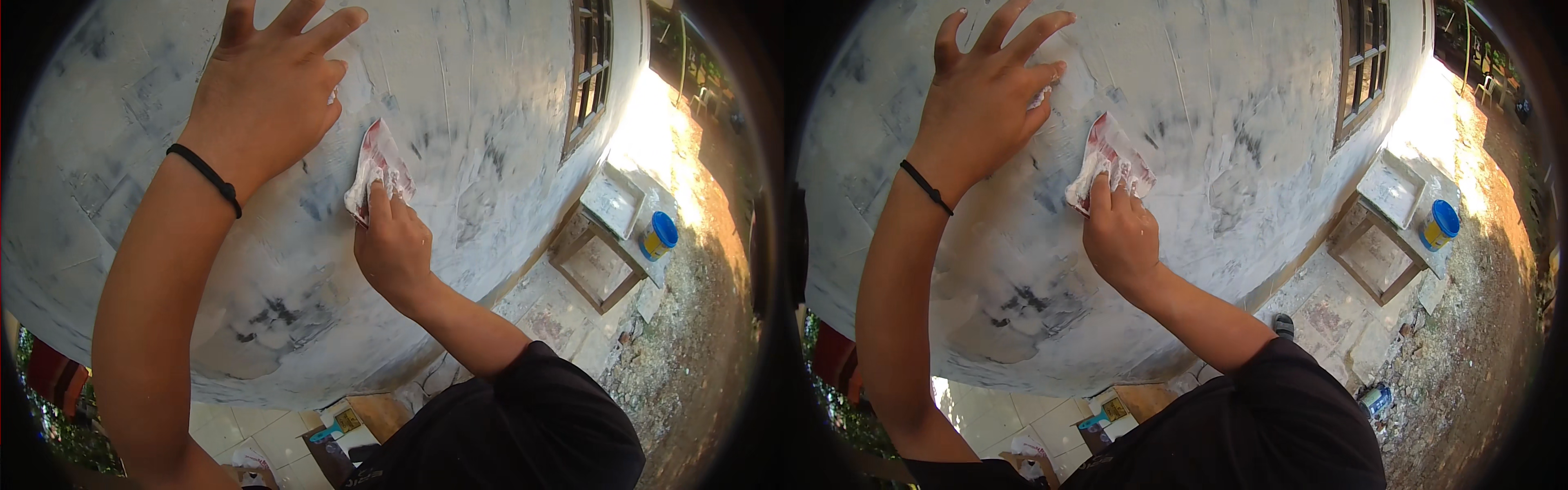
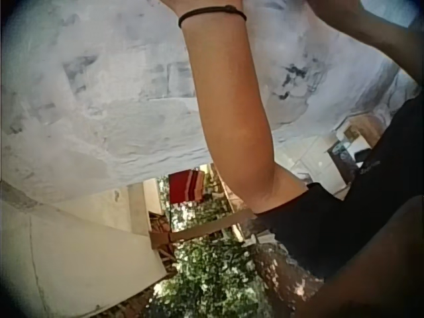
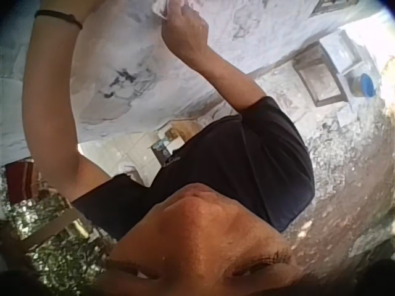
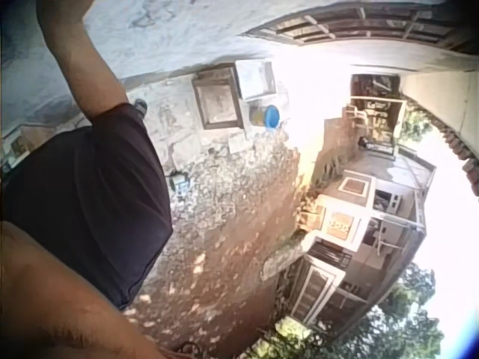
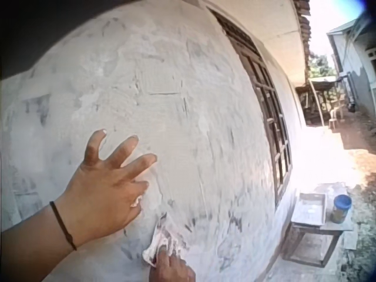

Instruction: The person applies and smooths plaster onto an exterior wall using a putty knife.

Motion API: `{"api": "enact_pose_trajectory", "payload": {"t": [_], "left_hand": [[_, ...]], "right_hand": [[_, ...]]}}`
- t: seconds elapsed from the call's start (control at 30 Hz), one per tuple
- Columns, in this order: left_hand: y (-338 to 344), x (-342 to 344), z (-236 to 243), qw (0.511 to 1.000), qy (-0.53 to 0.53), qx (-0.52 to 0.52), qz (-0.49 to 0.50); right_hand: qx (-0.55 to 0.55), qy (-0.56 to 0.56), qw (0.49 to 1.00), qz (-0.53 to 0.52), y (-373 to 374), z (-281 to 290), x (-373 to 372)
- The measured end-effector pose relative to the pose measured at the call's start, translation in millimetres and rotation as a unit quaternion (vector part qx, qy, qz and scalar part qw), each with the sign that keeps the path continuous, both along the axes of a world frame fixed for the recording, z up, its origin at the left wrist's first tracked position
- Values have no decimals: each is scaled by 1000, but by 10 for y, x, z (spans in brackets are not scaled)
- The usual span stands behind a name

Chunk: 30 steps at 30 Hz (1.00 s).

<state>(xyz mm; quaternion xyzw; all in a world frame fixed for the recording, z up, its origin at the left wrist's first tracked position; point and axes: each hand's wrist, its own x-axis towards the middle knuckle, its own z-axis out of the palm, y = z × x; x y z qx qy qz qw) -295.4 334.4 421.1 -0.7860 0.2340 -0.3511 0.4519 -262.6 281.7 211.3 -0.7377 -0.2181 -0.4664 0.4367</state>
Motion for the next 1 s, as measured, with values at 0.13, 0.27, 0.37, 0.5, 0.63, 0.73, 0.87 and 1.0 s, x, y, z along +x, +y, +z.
{"api": "enact_pose_trajectory", "payload": {"t": [0.13,0.27,0.37,0.5,0.63,0.73,0.87,1.0], "left_hand": [[11,9,16,1000,4,-1,-7],[2,24,23,999,22,-17,27],[12,30,19,1000,6,2,5],[41,24,-1,999,25,-22,21],[13,-12,7,999,19,-17,26],[44,-42,-3,997,29,-24,67],[27,-22,-3,998,20,-13,60],[53,-28,-3,997,36,-20,65]], "right_hand": [[-50,-22,997,53,217,37,-348],[-103,-43,989,96,268,19,-693],[-103,-34,971,214,172,10,-782],[-6,120,907,404,-221,83,-677],[58,168,889,423,-599,89,-417],[160,239,864,413,-691,81,-244],[300,304,782,454,-729,34,-57],[292,290,806,426,-743,60,-68]]}}
